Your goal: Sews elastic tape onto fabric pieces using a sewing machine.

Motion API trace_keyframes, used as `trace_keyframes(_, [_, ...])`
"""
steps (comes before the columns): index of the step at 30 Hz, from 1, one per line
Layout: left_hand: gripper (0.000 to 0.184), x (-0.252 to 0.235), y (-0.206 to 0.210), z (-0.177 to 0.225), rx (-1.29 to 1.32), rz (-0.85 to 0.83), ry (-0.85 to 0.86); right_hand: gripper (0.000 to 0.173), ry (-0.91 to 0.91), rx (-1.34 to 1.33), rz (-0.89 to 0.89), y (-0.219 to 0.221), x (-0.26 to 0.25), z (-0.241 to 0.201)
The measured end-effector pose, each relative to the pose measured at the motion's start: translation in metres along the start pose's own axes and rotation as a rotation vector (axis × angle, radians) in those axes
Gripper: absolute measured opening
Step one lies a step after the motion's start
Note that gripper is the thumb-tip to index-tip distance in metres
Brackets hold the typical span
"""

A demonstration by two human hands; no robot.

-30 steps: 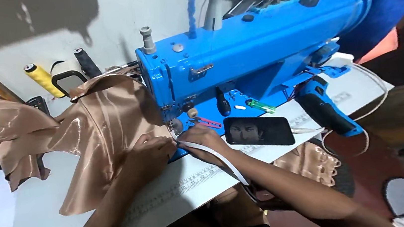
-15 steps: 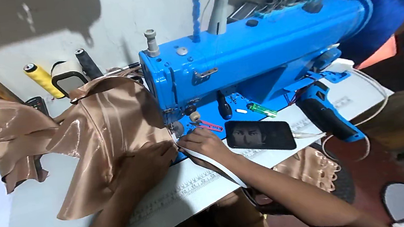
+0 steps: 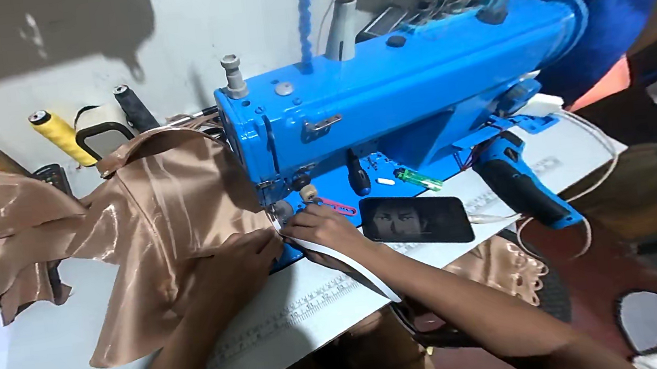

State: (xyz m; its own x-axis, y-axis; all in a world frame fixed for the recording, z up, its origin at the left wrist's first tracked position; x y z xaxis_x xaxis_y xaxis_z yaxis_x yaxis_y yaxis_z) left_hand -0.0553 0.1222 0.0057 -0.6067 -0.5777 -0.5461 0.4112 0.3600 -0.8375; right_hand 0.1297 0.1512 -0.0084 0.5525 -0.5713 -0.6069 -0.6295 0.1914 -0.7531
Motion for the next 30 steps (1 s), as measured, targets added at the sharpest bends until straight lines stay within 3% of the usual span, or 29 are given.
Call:
trace_keyframes(14, [0.027,0.0,0.003,0.003,-0.022,0.043,-0.022,0.022,-0.026,0.005,-0.023,-0.001,-0.003,0.006])
trace_keyframes(19, [0.029,0.002,0.003,-0.004,0.086,0.01,-0.118,0.02,-0.012,0.007,-0.051,0.0,-0.005,0.008])
trace_keyframes(25, [0.034,0.007,0.004,-0.01,0.114,0.001,-0.102,0.019,0.011,0.024,0.053,0.006,0.0,0.005])
trace_keyframes(30, [0.035,0.007,0.005,-0.007,0.115,-0.011,-0.1,0.023,0.039,-0.062,-0.011,-0.004,0.006,0.002])
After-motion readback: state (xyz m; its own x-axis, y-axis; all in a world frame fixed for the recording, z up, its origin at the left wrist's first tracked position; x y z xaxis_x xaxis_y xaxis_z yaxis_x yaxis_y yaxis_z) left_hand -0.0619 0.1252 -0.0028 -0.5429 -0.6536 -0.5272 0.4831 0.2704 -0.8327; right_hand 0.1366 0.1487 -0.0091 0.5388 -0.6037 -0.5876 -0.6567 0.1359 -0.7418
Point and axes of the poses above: each hand's wrist, its own x-axis away from the middle knuckle, its own y-axis out of the palm, z = x × y, the point moved 3 cm from there along -x, towards the middle knuckle, and after that the axes turned 8 degrees about z, right-handed, at the moved point
